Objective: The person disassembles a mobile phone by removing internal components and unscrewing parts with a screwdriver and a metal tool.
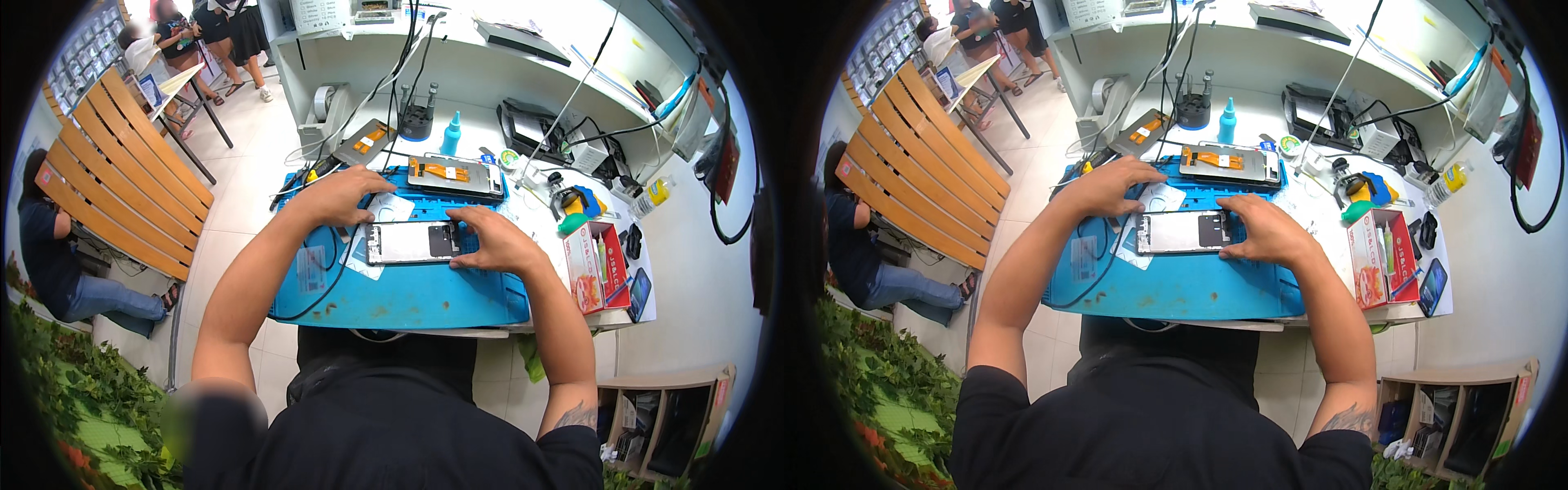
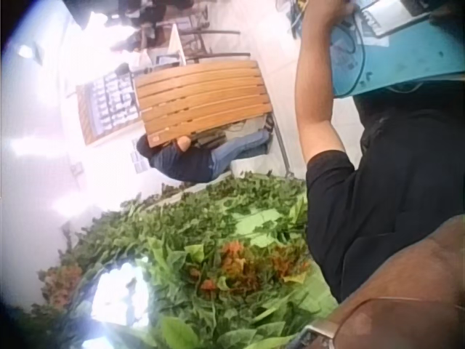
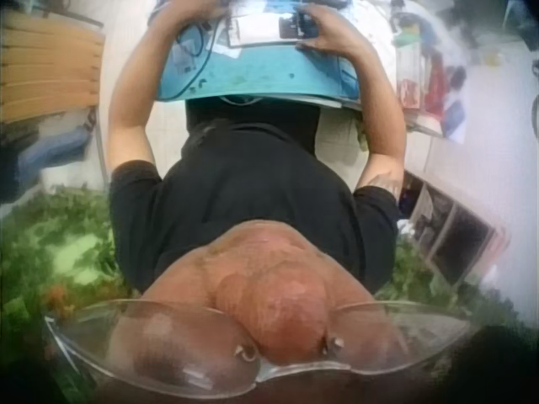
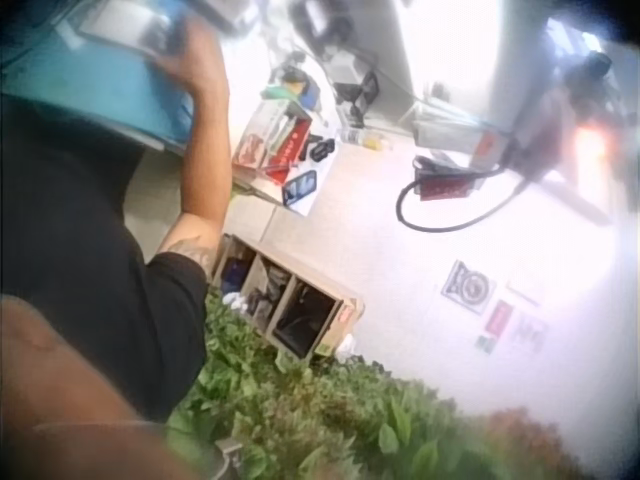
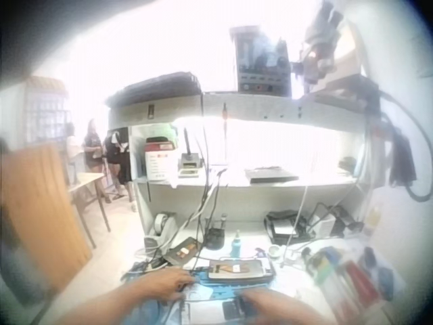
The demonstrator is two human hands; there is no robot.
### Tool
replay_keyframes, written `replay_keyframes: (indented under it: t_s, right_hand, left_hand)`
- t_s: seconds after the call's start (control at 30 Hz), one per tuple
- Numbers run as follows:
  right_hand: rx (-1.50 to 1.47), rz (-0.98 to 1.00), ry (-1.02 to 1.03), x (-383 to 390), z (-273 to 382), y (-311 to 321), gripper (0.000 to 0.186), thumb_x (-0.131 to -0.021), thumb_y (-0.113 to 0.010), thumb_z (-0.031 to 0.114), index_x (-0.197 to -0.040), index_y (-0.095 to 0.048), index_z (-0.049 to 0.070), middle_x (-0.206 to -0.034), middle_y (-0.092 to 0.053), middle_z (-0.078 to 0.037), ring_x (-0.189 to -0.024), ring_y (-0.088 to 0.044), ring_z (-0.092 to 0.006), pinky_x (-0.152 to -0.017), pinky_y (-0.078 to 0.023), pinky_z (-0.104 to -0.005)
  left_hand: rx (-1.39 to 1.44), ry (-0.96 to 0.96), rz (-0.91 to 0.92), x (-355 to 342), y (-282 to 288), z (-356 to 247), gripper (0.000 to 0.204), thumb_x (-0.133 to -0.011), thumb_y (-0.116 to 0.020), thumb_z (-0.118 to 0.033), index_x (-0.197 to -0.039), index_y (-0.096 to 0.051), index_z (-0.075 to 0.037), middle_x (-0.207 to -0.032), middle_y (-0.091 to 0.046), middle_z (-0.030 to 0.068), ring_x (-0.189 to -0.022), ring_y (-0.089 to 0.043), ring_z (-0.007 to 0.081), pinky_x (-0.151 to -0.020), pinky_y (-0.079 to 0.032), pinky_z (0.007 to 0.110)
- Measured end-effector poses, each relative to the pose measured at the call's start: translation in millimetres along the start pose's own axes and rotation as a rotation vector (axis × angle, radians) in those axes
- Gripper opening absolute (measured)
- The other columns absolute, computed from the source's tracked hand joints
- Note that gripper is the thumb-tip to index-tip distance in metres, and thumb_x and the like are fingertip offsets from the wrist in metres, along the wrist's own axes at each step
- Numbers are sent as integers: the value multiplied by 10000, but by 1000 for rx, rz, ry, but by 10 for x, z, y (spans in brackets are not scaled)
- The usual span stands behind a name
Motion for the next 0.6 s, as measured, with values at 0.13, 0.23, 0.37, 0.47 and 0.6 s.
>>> replay_keyframes:
  t_s: [0.13, 0.23, 0.37, 0.47, 0.6]
  right_hand:
    - [94, -68, 57, 63, -32, -20, 985, -785, -1027, 325, -1635, -621, 39, -1461, -743, -204, -1374, -691, -392, -1205, -557, -479]
    - [53, -129, 84, 143, 19, -38, 1015, -761, -1031, 313, -1646, -606, 54, -1406, -754, -178, -1315, -707, -376, -1160, -576, -473]
    - [19, -245, 158, 286, -93, -157, 1094, -738, -1034, 292, -1700, -549, 102, -1340, -758, -132, -1168, -716, -330, -1065, -603, -448]
    - [-6, -308, 227, 305, -82, -236, 1143, -730, -1035, 295, -1733, -517, 112, -1324, -761, -116, -1041, -681, -301, -1009, -614, -435]
    - [-1, -363, 236, 373, -106, -301, 1130, -728, -1033, 304, -1720, -528, 107, -1319, -772, -120, -1071, -698, -311, -1006, -618, -436]
  left_hand:
    - [40, 31, 69, -97, 55, -41, 772, -852, -964, -103, -1582, -719, -144, -1533, -734, 125, -1444, -615, 336, -1270, -500, 458]
    - [87, -6, 14, -128, 63, 52, 693, -872, -947, -106, -1534, -742, -128, -1463, -747, 134, -1424, -632, 343, -1244, -513, 456]
    - [400, 46, -64, -83, 100, 211, 263, -997, -808, -97, -1252, -832, -34, -1176, -780, 119, -1128, -746, 256, -1043, -579, 385]
    - [673, 83, -217, 77, 53, 534, 261, -1055, -769, -152, -1270, -793, -5, -1107, -762, 35, -1060, -708, 149, -975, -569, 323]
    - [861, 237, -453, 206, 153, 836, 284, -1061, -718, -166, -1285, -785, -5, -1061, -781, 17, -890, -655, 80, -784, -490, 253]
Point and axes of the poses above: each hand's wrist, its own x-axis away from the middle knuckle, its own y-axis out of the back of the hand, z = x × y, the point moved 2 cm from there along -x, towards the middle knuckle
